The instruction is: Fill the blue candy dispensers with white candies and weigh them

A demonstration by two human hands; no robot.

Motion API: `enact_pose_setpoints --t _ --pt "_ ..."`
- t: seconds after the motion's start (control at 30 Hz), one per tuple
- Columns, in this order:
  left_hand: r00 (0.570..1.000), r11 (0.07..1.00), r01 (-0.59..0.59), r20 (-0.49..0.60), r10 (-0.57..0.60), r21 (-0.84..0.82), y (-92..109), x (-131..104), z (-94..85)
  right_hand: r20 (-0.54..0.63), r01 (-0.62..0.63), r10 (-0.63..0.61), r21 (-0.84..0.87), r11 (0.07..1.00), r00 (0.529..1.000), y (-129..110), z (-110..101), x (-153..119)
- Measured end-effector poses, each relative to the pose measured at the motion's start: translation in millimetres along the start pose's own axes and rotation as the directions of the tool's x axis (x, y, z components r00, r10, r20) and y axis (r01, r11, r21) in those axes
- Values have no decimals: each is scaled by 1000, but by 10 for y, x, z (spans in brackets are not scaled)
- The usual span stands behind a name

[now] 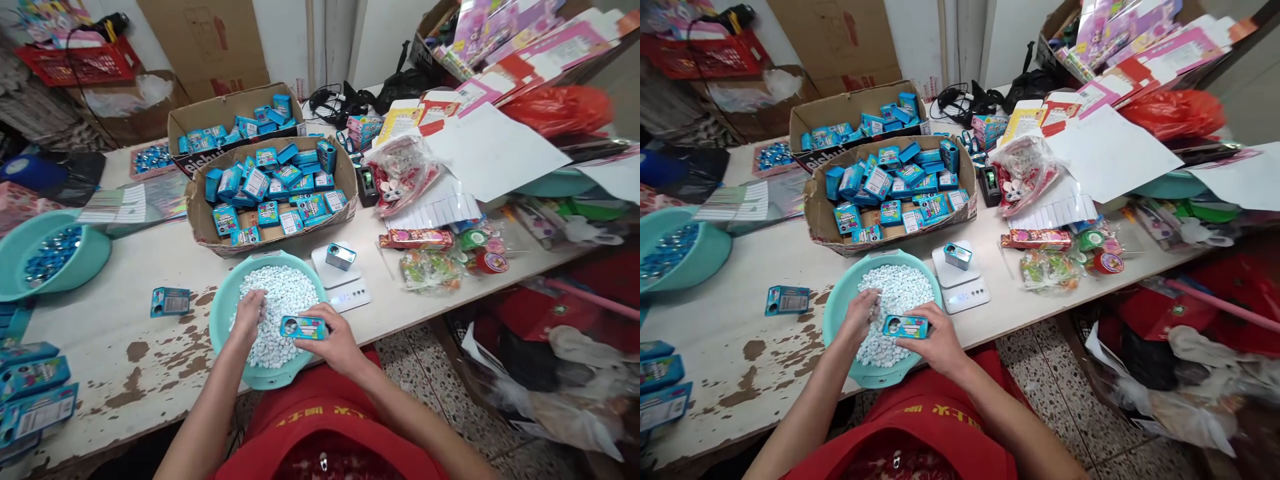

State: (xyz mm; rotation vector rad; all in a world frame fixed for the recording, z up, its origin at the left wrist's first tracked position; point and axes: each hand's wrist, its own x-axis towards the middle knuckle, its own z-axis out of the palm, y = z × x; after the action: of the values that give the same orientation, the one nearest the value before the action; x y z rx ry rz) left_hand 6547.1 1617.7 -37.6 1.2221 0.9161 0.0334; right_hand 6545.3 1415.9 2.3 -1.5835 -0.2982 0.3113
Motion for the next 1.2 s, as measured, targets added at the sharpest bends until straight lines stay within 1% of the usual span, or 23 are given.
enact_pose_setpoints --t 0.07,0.13,0.2,0.27,0.33,0.4,0.47,0.57,0.63,0.67,0.73,0.8,0.83,0.87,0.9,0.93,0.97,1.03,1.07,1.1,1.13,1.17,1.2 --pt "995 969 -37 101 13 243 -83 33 -24 -88 -56 55 -11 998 995 15 -258 -116" --pt "979 869 -172 176 100 465 -106 61 -29 -262 -143 127 -42 989 957 96 -563 -205" --pt "954 659 -296 244 172 692 -90 88 -21 -468 -250 185 -81 965 864 254 -879 -252" --pt "928 401 -372 324 186 837 -62 108 -1 -641 -309 156 -135 941 752 475 -1163 -259" --pt "905 184 -417 387 178 890 -36 116 26 -742 -335 120 -148 930 659 725 -1380 -240" --pt "888 32 -438 427 168 898 -16 114 57 -799 -346 83 -161 924 595 964 -1518 -214" --pt "884 -53 -438 441 157 897 2 108 84 -825 -348 50 -181 920 563 1158 -1588 -202" --pt "867 -96 -460 470 168 883 24 110 102 -830 -351 42 -189 917 557 1301 -1615 -228" --pt "850 -88 -472 479 218 877 29 117 98 -804 -355 -7 -270 895 594 1278 -1598 -263" --pt "843 -75 -474 477 250 877 28 121 92 -786 -349 -72 -352 868 614 1233 -1576 -273" --pt "821 -33 -489 472 322 872 19 125 78 -717 -310 -252 -553 773 650 1099 -1493 -240" --pt "778 36 -532 472 414 846 4 120 74 -628 -231 -376 -672 703 681 961 -1350 -97" --pt "755 81 -558 465 463 826 -5 114 79 -594 -181 -383 -676 714 708 912 -1260 24" --pt "737 137 -582 448 506 802 -16 106 90 -561 -127 -354 -645 754 748 885 -1165 172" --pt "731 205 -599 424 535 774 -28 98 107 -543 -95 -291 -574 813 788 879 -1071 340" --pt "742 286 -603 391 545 745 -41 89 130 -529 -88 -216 -490 867 821 890 -986 516" --pt "770 379 -588 350 534 714 -56 79 156 -505 -87 -152 -418 904 850 909 -913 685" --pt "856 605 -502 254 451 619 -80 56 218 -458 -93 -78 -339 936 886 917 -812 951" --pt "903 729 -426 197 383 536 -85 41 253 -435 -84 -73 -331 940 897 884 -779 1029" --pt "943 844 -332 142 301 421 -81 22 291 -407 -56 -95 -343 938 908 816 -754 1067" --pt "972 933 -233 101 213 273 -67 -1 332 -371 -12 -134 -366 930 919 713 -731 1068" --pt "988 985 -139 82 130 106 -41 -27 376 -315 54 -194 -402 914 929 583 -704 1041" --pt "995 996 -57 82 62 -64 -5 -54 425 -235 140 -266 -445 885 935 437 -670 995"
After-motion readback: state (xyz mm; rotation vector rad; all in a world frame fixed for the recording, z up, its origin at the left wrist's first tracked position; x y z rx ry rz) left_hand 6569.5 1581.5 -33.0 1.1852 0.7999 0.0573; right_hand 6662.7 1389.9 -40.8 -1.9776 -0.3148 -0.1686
